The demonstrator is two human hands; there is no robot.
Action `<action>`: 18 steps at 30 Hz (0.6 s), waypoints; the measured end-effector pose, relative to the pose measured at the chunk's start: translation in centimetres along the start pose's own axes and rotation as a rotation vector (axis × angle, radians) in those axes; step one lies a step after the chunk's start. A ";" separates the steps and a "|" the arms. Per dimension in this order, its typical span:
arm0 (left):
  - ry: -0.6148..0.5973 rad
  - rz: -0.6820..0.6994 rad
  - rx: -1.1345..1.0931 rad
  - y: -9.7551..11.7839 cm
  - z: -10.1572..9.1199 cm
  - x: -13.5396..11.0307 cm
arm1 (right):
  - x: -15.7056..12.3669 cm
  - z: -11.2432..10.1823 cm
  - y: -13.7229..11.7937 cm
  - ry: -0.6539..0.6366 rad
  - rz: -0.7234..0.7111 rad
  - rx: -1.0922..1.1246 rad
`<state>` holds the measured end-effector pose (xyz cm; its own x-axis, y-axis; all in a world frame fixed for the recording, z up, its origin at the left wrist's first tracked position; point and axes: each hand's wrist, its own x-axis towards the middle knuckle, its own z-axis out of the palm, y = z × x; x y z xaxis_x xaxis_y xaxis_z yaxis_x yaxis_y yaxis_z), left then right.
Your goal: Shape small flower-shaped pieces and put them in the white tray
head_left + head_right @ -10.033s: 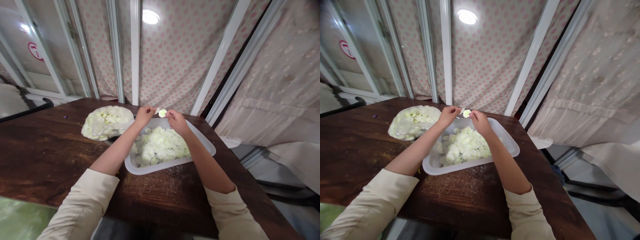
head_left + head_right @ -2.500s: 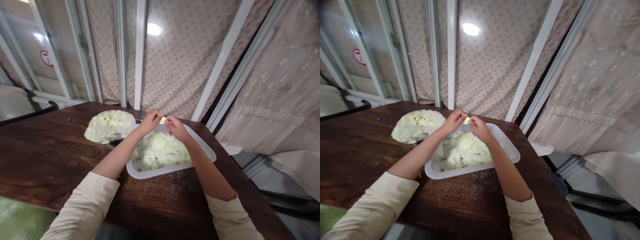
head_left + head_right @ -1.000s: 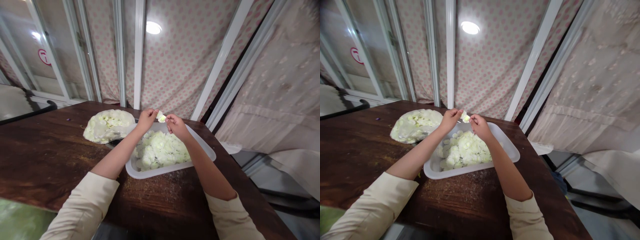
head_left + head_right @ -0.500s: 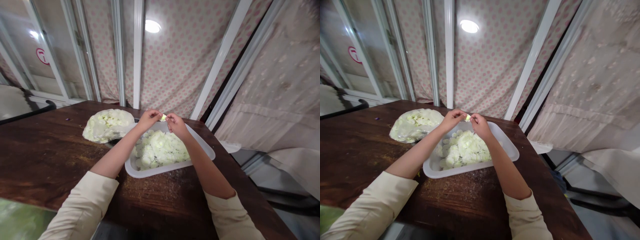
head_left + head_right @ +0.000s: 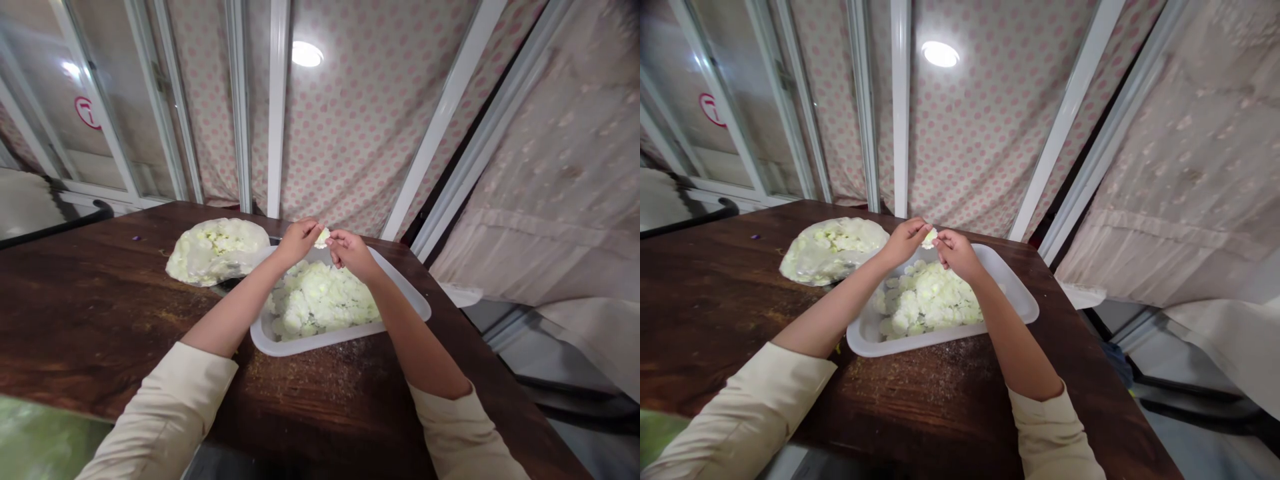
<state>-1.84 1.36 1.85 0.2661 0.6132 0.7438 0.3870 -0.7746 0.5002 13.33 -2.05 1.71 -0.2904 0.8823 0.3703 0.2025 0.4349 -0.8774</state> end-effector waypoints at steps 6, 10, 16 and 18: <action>0.176 -0.128 -0.055 -0.5 -0.1 -0.1 | 0.1 -0.2 0.0 0.002 0.008 -0.037; 0.211 -0.242 -0.104 -0.9 -0.2 -0.1 | 0.3 -0.2 0.5 0.073 0.018 -0.032; 0.176 -0.299 -0.160 -0.3 -0.2 -0.2 | 0.4 -0.4 0.8 0.148 0.048 -0.017; 0.163 -0.310 -0.159 -0.2 -0.2 -0.2 | 0.4 -0.4 0.8 0.143 0.044 -0.021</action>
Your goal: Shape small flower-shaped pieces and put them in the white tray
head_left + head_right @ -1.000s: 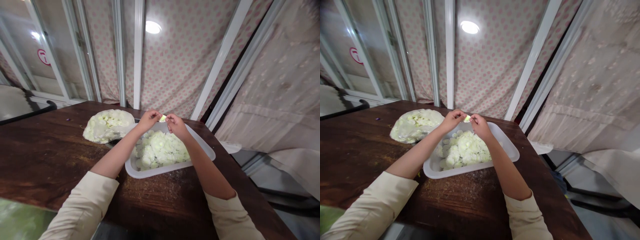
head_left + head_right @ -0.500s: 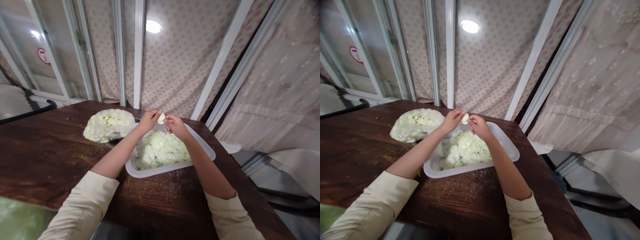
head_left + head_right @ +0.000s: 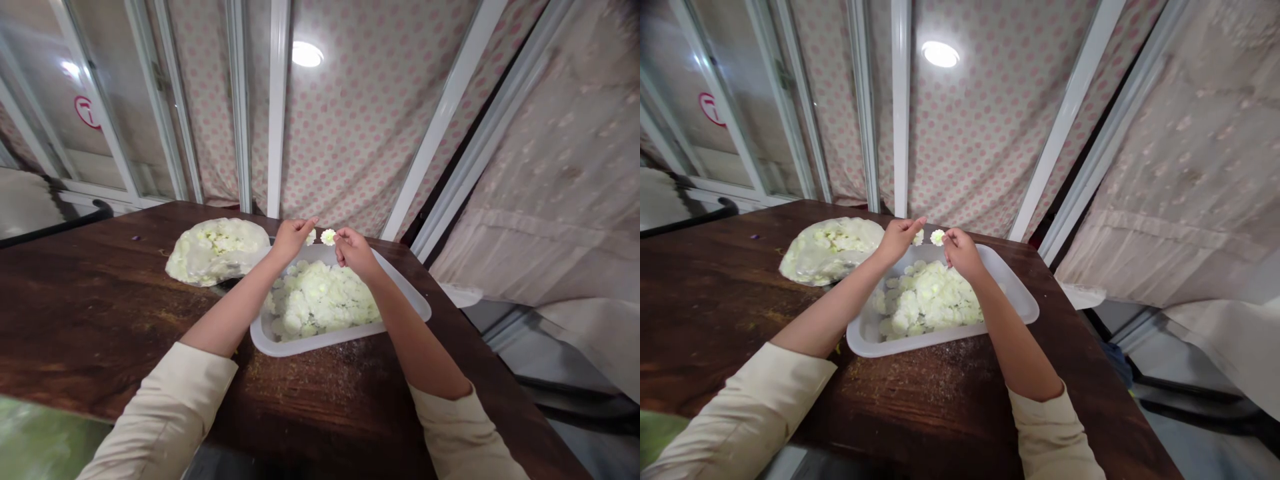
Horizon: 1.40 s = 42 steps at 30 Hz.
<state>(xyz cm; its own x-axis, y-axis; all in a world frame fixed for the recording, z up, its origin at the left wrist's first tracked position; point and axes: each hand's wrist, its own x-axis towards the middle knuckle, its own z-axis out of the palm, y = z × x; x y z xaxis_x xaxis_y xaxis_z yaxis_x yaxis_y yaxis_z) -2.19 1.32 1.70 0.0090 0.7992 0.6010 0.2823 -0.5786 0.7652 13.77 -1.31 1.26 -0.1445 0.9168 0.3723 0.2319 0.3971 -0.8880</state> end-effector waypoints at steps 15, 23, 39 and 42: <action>-0.230 -0.199 0.029 -1.0 0.4 0.2 | 0.1 0.0 0.1 0.005 -0.020 -0.023; -0.096 -0.080 0.095 -0.6 0.2 0.3 | 0.1 -0.1 0.2 0.021 -0.033 -0.060; -0.244 -0.175 0.058 -1.8 0.3 0.3 | 0.1 -0.2 0.2 0.022 -0.032 -0.090; -0.279 -0.167 0.039 -2.3 0.4 0.4 | 0.1 -0.2 0.2 0.023 -0.044 -0.096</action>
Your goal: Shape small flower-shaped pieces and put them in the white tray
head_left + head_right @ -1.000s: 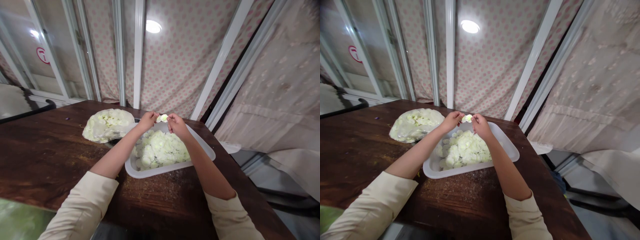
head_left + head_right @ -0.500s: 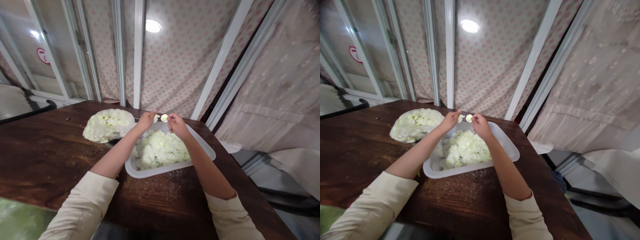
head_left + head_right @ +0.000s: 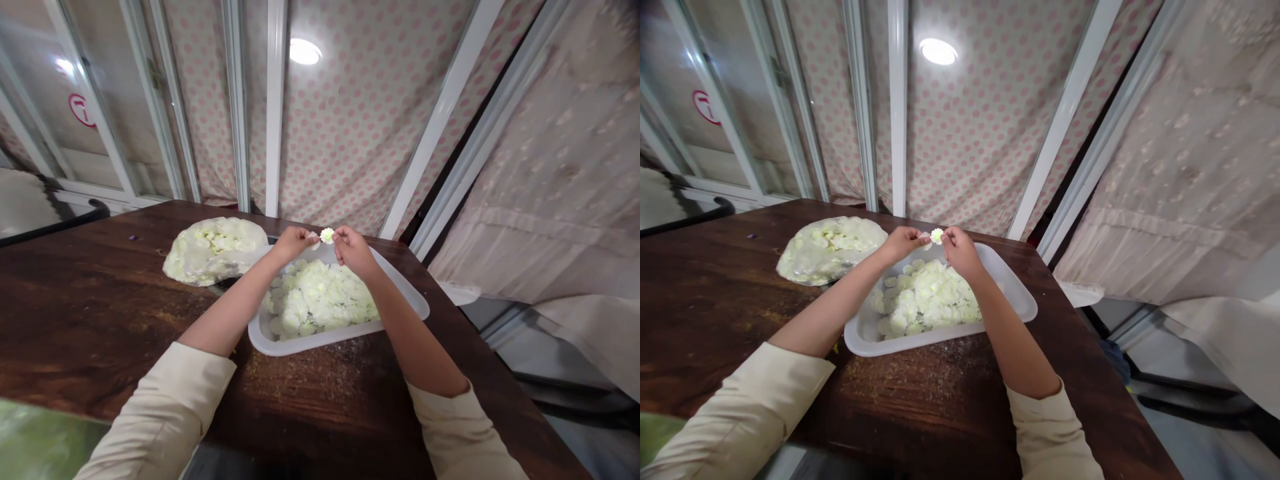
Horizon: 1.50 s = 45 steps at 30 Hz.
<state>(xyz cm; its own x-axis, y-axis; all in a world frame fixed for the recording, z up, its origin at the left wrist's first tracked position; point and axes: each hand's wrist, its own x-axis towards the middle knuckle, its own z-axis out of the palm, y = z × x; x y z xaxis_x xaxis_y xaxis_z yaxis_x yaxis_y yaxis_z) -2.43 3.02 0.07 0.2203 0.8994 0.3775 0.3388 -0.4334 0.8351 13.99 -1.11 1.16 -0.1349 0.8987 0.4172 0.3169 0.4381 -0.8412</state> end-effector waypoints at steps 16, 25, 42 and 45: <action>-0.048 0.044 0.070 -0.4 -0.1 0.0 | -0.1 -0.1 0.2 0.006 -0.035 -0.032; -0.166 0.073 0.205 1.1 -0.2 -0.8 | 0.0 -0.1 0.2 -0.005 -0.035 -0.052; -0.234 0.117 0.166 0.3 0.0 -0.5 | 0.0 -0.1 0.4 -0.028 -0.045 -0.050; -0.187 0.120 0.170 0.0 0.0 -0.2 | 0.1 -0.1 0.5 -0.024 -0.044 -0.061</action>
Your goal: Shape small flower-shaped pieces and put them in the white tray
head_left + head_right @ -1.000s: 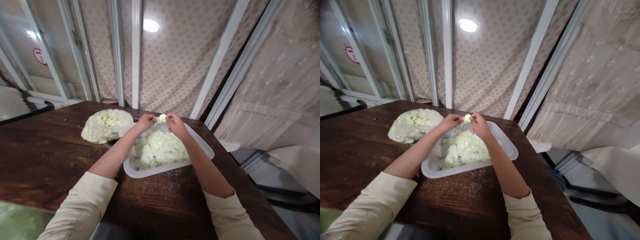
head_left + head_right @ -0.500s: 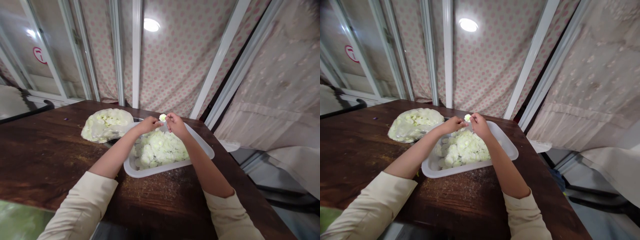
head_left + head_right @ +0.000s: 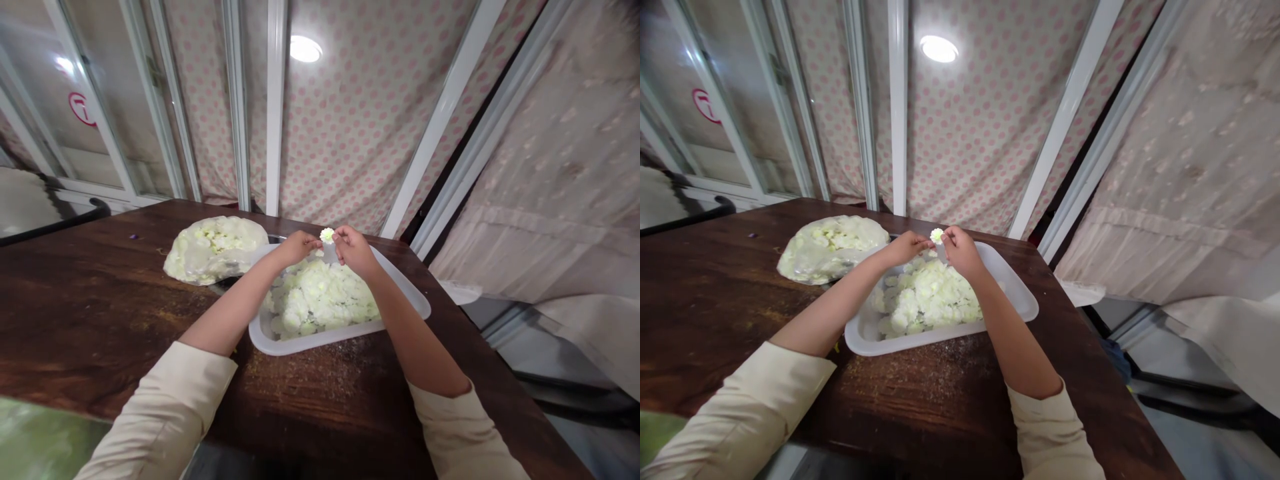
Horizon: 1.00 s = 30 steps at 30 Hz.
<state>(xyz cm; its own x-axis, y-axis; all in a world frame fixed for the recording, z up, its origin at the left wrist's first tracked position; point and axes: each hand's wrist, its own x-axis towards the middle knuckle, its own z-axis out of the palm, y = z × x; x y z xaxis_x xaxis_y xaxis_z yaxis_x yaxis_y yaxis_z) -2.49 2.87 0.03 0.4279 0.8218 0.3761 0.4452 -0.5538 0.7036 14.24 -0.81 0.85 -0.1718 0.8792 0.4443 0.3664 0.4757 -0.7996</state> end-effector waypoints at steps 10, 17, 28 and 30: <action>-0.039 -0.092 -0.098 1.1 -0.1 -0.5 | -0.2 0.0 -0.3 0.002 0.011 0.004; 0.024 0.069 -0.205 1.5 0.0 -0.4 | 0.0 0.0 0.1 -0.002 -0.002 0.027; 0.143 0.045 -0.310 1.9 -0.3 -0.7 | -0.3 0.0 -0.3 -0.083 -0.037 0.045; 0.131 0.092 -0.326 1.7 -0.4 -0.6 | -0.3 0.1 -0.4 -0.099 -0.050 0.074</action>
<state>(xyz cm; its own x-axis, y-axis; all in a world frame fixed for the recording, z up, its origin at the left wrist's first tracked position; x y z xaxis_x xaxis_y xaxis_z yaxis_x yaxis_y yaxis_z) -2.34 1.48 1.27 0.3411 0.7922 0.5060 0.1260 -0.5719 0.8106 14.09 -1.31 1.02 -0.2785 0.8510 0.4451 0.2877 0.5161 -0.8067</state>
